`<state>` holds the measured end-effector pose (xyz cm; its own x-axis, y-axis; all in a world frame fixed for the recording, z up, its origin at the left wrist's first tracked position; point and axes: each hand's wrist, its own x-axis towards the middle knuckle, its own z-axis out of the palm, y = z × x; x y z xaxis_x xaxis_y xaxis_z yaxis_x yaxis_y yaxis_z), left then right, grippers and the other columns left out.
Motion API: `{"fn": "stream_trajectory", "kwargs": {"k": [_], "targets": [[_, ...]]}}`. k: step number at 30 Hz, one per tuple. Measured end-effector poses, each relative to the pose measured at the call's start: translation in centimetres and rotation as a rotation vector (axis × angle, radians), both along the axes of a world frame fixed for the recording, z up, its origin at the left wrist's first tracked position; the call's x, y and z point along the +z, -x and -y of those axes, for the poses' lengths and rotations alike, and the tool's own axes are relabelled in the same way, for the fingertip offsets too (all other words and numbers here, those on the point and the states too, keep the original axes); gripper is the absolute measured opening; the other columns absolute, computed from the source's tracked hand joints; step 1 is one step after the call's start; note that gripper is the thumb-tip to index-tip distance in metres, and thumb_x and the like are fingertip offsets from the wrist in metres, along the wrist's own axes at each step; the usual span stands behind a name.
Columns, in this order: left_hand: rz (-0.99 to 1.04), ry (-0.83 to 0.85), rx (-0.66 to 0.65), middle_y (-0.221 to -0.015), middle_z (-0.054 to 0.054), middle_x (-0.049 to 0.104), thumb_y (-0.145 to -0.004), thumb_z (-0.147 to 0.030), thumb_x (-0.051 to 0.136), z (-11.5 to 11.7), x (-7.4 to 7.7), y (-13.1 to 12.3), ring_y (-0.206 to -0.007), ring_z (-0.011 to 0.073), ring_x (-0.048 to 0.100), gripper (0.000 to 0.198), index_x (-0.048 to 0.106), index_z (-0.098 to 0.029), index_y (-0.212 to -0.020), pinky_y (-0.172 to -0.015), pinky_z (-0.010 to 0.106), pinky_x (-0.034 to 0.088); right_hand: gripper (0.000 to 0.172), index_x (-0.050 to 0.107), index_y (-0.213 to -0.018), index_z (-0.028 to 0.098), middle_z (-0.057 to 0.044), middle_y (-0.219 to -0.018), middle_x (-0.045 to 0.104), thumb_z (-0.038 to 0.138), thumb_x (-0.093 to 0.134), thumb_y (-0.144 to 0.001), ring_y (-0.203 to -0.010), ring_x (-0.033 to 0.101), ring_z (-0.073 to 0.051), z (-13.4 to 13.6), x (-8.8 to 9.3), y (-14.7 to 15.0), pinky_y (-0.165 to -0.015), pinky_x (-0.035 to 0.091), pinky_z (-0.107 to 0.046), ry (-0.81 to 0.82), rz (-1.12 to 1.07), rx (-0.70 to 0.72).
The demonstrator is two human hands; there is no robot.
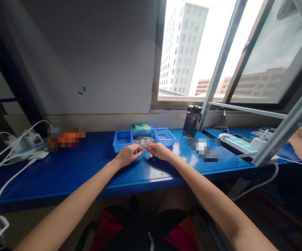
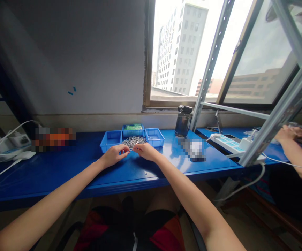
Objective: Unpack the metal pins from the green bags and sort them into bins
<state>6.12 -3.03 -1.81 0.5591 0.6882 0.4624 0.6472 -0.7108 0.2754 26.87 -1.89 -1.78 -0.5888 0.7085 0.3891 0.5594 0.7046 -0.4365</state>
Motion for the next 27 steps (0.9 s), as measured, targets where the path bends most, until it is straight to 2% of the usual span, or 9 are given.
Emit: {"fn": "stream_trajectory", "kwargs": {"k": [5,12,16,20,24,27], "targets": [[0.003,-0.109,-0.059,-0.080,0.002,0.062,-0.086,-0.029,0.043,0.52,0.20,-0.11,-0.068,0.0121,0.057,0.022,0.062,-0.019,-0.094,-0.066,0.022,0.044,0.025,0.062,-0.084,0.016,0.002,-0.055,0.057,0.031,0.043,-0.089,-0.051,0.049,-0.008,0.38,-0.12,0.36,-0.055,0.036,-0.018,0.000,0.047,0.096],[-0.033,-0.131,-0.097,-0.078,0.001,0.064,-0.083,-0.028,0.050,0.63,0.11,-0.15,-0.070,0.0125,0.058,0.020,0.063,-0.020,-0.096,-0.066,0.021,0.044,0.022,0.060,-0.082,0.015,0.002,-0.056,0.056,0.028,0.043,-0.089,-0.051,0.049,-0.008,0.55,-0.03,0.36,-0.055,0.035,-0.018,0.004,0.054,0.071],[-0.022,-0.116,-0.019,-0.080,0.002,0.065,-0.085,-0.032,0.046,0.59,0.32,-0.03,-0.071,0.0135,0.058,0.024,0.064,-0.019,-0.094,-0.067,0.022,0.043,0.020,0.061,-0.090,0.015,0.003,-0.054,0.054,0.029,0.047,-0.088,-0.051,0.047,-0.007,0.33,0.09,0.16,-0.055,0.033,-0.017,-0.032,0.032,-0.008],[-0.029,-0.060,0.091,-0.080,0.002,0.065,-0.084,-0.035,0.044,0.36,0.25,0.03,-0.067,0.0141,0.058,0.026,0.064,-0.020,-0.091,-0.062,0.023,0.042,0.022,0.062,-0.087,0.016,0.003,-0.055,0.053,0.031,0.047,-0.088,-0.050,0.044,-0.007,0.28,0.19,0.17,-0.054,0.031,-0.017,-0.110,0.001,-0.069],[-0.063,-0.004,0.058,-0.066,-0.002,0.063,-0.080,-0.035,0.048,0.12,-0.17,-0.08,-0.058,0.0126,0.057,0.022,0.065,-0.022,-0.085,-0.055,0.021,0.040,0.019,0.063,-0.088,0.017,0.001,-0.062,0.058,0.028,0.047,-0.088,-0.055,0.048,-0.008,0.57,0.23,0.34,-0.057,0.032,-0.017,-0.165,0.017,-0.027],[-0.048,0.006,0.067,-0.063,-0.002,0.062,-0.080,-0.036,0.047,0.03,-0.25,-0.02,-0.055,0.0120,0.056,0.022,0.064,-0.022,-0.086,-0.053,0.020,0.039,0.019,0.063,-0.088,0.017,0.001,-0.060,0.056,0.028,0.047,-0.087,-0.054,0.046,-0.008,0.66,0.32,0.30,-0.056,0.031,-0.017,-0.172,0.015,-0.038]]}}
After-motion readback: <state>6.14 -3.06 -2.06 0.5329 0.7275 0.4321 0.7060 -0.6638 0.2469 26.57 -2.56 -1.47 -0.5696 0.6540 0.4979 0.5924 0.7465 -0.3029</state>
